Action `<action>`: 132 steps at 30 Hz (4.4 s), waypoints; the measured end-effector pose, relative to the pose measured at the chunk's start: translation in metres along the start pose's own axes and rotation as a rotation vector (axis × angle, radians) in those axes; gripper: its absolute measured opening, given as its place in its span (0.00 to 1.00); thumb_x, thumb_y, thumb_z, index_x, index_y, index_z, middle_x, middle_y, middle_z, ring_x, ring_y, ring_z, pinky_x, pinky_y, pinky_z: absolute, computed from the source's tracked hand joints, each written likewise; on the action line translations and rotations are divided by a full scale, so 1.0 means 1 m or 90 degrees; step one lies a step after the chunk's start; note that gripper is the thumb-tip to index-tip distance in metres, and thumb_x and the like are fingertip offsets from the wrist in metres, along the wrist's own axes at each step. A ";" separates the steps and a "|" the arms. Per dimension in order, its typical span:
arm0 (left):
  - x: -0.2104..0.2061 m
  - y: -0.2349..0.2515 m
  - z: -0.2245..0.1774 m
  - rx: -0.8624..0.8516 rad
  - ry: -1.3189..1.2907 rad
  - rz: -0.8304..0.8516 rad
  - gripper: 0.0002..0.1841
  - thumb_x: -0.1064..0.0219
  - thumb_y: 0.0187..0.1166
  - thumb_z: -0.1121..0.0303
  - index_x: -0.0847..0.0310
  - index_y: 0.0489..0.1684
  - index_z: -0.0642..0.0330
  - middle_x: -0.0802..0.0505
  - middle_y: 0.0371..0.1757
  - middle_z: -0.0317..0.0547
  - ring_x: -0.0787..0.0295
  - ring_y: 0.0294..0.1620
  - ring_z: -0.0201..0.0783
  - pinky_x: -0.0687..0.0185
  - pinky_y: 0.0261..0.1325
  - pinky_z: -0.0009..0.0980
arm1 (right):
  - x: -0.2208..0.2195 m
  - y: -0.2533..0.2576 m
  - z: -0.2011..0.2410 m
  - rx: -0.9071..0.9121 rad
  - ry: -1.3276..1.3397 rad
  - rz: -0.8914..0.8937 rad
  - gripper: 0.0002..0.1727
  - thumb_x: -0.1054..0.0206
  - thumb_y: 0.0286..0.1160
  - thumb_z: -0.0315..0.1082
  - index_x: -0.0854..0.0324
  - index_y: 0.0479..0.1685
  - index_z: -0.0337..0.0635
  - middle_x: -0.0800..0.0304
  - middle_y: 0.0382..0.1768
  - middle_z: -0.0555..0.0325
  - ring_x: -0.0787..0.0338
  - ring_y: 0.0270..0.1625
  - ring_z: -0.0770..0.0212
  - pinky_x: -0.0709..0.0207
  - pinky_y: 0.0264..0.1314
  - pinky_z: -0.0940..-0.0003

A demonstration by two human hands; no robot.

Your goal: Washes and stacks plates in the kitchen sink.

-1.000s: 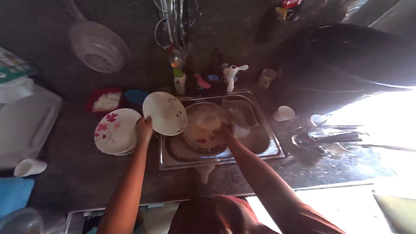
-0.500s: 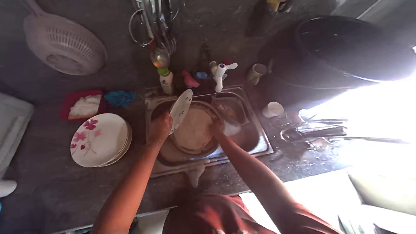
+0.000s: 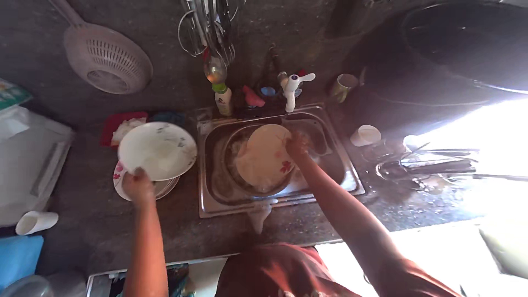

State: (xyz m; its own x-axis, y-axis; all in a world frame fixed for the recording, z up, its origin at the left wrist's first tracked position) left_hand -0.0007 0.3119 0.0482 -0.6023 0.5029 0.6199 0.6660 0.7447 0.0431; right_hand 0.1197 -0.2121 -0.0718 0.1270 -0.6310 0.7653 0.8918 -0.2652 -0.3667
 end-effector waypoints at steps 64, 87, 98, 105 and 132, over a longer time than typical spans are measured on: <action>-0.162 -0.095 -0.136 -0.259 0.103 0.375 0.21 0.42 0.91 0.67 0.29 0.74 0.73 0.12 0.58 0.75 0.11 0.60 0.69 0.21 0.65 0.65 | -0.087 0.021 -0.036 0.070 0.165 -0.025 0.43 0.25 0.75 0.49 0.35 0.85 0.32 0.33 0.84 0.32 0.34 0.87 0.37 0.42 0.89 0.44; 0.050 0.021 0.080 0.123 0.230 -0.051 0.36 0.33 0.82 0.66 0.42 0.88 0.72 0.34 0.83 0.81 0.37 0.85 0.73 0.39 0.85 0.59 | -0.001 -0.001 0.030 0.057 -0.150 -0.009 0.28 0.53 0.93 0.37 0.41 0.88 0.37 0.24 0.76 0.28 0.21 0.76 0.29 0.29 0.76 0.33; -0.232 -0.136 -0.045 -0.265 0.293 0.526 0.30 0.43 0.89 0.53 0.32 0.86 0.59 0.32 0.90 0.59 0.43 0.92 0.56 0.47 0.92 0.52 | -0.141 -0.029 -0.007 0.087 -0.275 0.133 0.29 0.44 0.89 0.38 0.34 0.84 0.31 0.31 0.81 0.28 0.30 0.84 0.30 0.36 0.83 0.35; -0.325 -0.182 0.017 -0.259 0.327 0.588 0.46 0.42 0.86 0.48 0.63 0.95 0.68 0.59 0.98 0.56 0.76 0.99 0.50 0.87 0.94 0.58 | -0.106 0.029 -0.040 0.001 0.007 0.073 0.28 0.40 0.88 0.37 0.33 0.80 0.27 0.29 0.79 0.27 0.29 0.83 0.33 0.38 0.85 0.38; -0.124 -0.042 -0.042 0.052 -0.079 0.359 0.21 0.41 0.91 0.59 0.18 0.60 0.73 0.10 0.55 0.69 0.12 0.58 0.59 0.20 0.66 0.58 | -0.068 0.001 0.010 0.065 0.198 0.050 0.27 0.41 0.90 0.40 0.30 0.80 0.29 0.22 0.74 0.32 0.20 0.75 0.42 0.28 0.79 0.49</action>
State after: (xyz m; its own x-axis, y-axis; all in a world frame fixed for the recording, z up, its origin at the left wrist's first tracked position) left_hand 0.0642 0.1999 0.0029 -0.2141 0.8757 0.4329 0.8660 0.3751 -0.3306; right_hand 0.1158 -0.1623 -0.1185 0.0721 -0.8432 0.5328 0.9252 -0.1430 -0.3514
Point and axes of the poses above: each hand's wrist, its own y-axis towards the middle knuckle, its own x-axis out of the back of the hand, z = x × y, the point moved 8 cm from there along y, towards the middle knuckle
